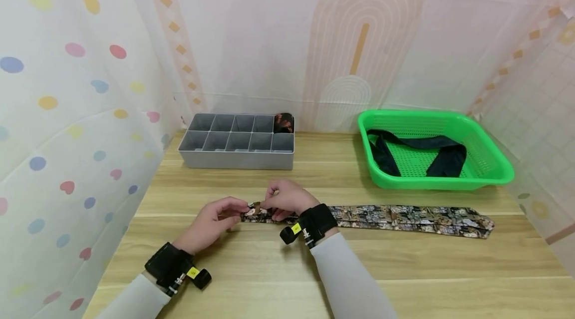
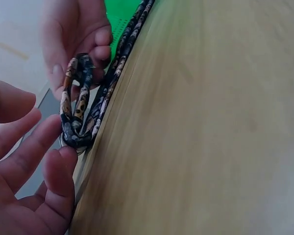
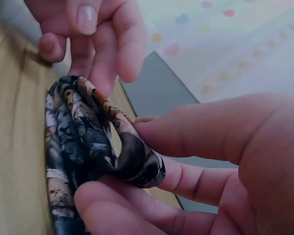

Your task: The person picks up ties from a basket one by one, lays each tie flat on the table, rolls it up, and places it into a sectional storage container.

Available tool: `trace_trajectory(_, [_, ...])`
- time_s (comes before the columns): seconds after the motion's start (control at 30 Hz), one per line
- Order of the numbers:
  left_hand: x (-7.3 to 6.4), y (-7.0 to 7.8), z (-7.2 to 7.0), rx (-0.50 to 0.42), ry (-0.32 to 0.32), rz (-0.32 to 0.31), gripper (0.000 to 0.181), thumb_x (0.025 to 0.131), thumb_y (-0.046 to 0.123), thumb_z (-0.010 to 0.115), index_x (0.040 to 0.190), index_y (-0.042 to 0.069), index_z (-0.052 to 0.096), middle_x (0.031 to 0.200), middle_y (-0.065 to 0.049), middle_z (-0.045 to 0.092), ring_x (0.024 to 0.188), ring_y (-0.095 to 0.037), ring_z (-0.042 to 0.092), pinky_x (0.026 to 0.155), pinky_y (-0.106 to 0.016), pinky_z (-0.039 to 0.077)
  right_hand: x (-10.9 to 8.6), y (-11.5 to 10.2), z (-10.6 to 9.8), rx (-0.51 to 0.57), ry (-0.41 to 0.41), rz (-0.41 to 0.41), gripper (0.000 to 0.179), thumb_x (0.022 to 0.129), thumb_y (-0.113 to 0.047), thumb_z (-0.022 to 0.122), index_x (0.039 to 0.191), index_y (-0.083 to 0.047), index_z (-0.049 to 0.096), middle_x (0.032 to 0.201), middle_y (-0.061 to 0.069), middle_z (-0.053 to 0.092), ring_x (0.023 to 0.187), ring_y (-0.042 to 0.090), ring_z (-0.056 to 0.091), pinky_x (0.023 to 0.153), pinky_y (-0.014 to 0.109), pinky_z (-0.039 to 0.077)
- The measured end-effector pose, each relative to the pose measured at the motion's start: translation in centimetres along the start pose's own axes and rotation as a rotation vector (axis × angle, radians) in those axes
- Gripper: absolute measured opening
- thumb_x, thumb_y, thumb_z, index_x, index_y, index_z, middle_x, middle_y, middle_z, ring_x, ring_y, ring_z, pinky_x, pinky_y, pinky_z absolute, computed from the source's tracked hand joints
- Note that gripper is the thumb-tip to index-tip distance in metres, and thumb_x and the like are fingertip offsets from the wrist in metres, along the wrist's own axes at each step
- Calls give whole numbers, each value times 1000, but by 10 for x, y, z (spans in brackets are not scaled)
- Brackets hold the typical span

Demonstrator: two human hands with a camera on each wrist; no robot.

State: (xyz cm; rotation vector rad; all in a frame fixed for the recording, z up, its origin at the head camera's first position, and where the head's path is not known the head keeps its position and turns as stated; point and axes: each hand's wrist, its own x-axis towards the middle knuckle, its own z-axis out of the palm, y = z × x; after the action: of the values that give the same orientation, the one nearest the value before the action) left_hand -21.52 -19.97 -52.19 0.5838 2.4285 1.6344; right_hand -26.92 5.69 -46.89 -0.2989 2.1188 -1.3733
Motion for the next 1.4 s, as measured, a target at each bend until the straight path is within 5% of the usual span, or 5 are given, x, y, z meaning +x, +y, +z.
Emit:
trace_trajectory(0.43, [3, 5, 8, 129, 19, -12, 29, 101, 6, 67, 129, 10, 71, 126, -11, 76, 108, -14, 70, 90, -24, 57, 2, 7, 7, -366, 206, -7, 31, 87, -22, 88, 73, -12, 61, 61, -1, 64, 51, 13, 61, 57, 27, 52])
trace_trajectory(0.63, [20, 20, 13, 249, 95, -181, 24, 99, 19, 72, 120, 8, 69, 105, -8, 76, 84, -14, 70, 73, -30, 56, 3, 15, 2, -438, 222, -55, 35, 88, -29, 87, 72, -16, 59, 56, -6, 59, 51, 10, 60, 58, 25, 46])
trace_trajectory(0.87, [46, 33, 11, 191, -52, -337, 29, 98, 26, 71, 114, 3, 68, 77, -5, 73, 63, -16, 70, 60, -32, 59, 2, 32, 10, -463, 327, -172, 34, 87, -35, 87, 74, -19, 60, 65, -8, 58, 57, 10, 56, 62, 25, 45])
trace_trajectory(1.13, [51, 36, 17, 181, 45, -298, 30, 90, 22, 78, 110, 2, 67, 64, 1, 63, 52, -12, 57, 52, -26, 45, -2, 28, 10, -421, 343, -165, 32, 86, -32, 87, 73, -18, 61, 61, -9, 59, 53, 9, 58, 63, 25, 46])
trace_trajectory(1.4, [52, 42, 26, -12, 93, -274, 23, 96, 13, 72, 113, -1, 68, 87, -9, 74, 70, -15, 70, 66, -31, 62, 2, 30, 9, -341, 311, -134, 28, 85, -20, 86, 72, -17, 61, 56, -5, 65, 48, 11, 63, 53, 26, 47])
